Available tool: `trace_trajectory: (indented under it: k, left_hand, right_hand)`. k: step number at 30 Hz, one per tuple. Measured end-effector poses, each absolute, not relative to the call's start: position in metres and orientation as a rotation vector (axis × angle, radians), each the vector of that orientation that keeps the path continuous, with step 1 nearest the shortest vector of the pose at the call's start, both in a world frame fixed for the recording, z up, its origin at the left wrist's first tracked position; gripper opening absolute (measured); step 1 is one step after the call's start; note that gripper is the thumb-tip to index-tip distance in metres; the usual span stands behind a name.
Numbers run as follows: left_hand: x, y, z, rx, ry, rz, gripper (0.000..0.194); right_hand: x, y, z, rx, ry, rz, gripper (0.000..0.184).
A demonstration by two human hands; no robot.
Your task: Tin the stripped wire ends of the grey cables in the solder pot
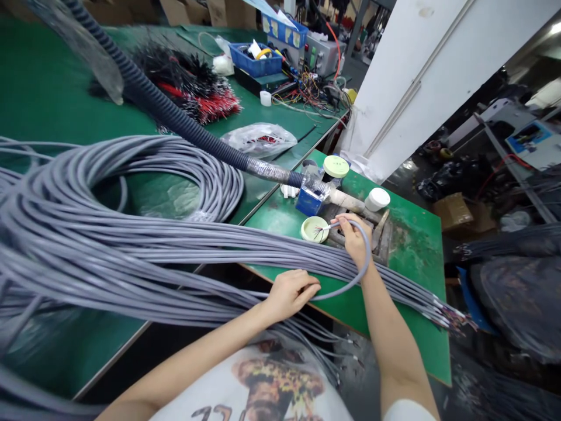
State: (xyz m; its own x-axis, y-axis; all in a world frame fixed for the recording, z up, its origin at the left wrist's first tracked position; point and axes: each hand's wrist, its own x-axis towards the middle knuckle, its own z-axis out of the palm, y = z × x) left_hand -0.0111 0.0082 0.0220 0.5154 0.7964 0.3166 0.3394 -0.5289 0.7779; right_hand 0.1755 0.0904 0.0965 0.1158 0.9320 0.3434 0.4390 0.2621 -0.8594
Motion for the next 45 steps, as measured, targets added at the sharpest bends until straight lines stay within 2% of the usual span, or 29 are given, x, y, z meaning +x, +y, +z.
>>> trace_trajectory:
  k: [20,26,32,45]
  left_hand:
    - [-0.012,0.009,0.022,2.119,0.911,0.853,0.025]
    - [-0.015,0.015,0.028,1.976,0.911,0.834,0.022]
    - [-0.017,0.025,0.033,1.838,0.898,0.773,0.024]
    - [-0.016,0.026,0.033,1.766,0.897,0.773,0.024]
  right_hand:
    - [0.174,0.104,0.090,-1.374,-1.488,0.612,0.022]
    - [0.204,0.090,0.116,-1.416,-1.473,0.362,0.022]
    - [0.248,0.090,0.108,-1.579,-1.372,0.089,0.026]
    - [0.275,0.095,0.084,-1.705,-1.363,0.050,0.029]
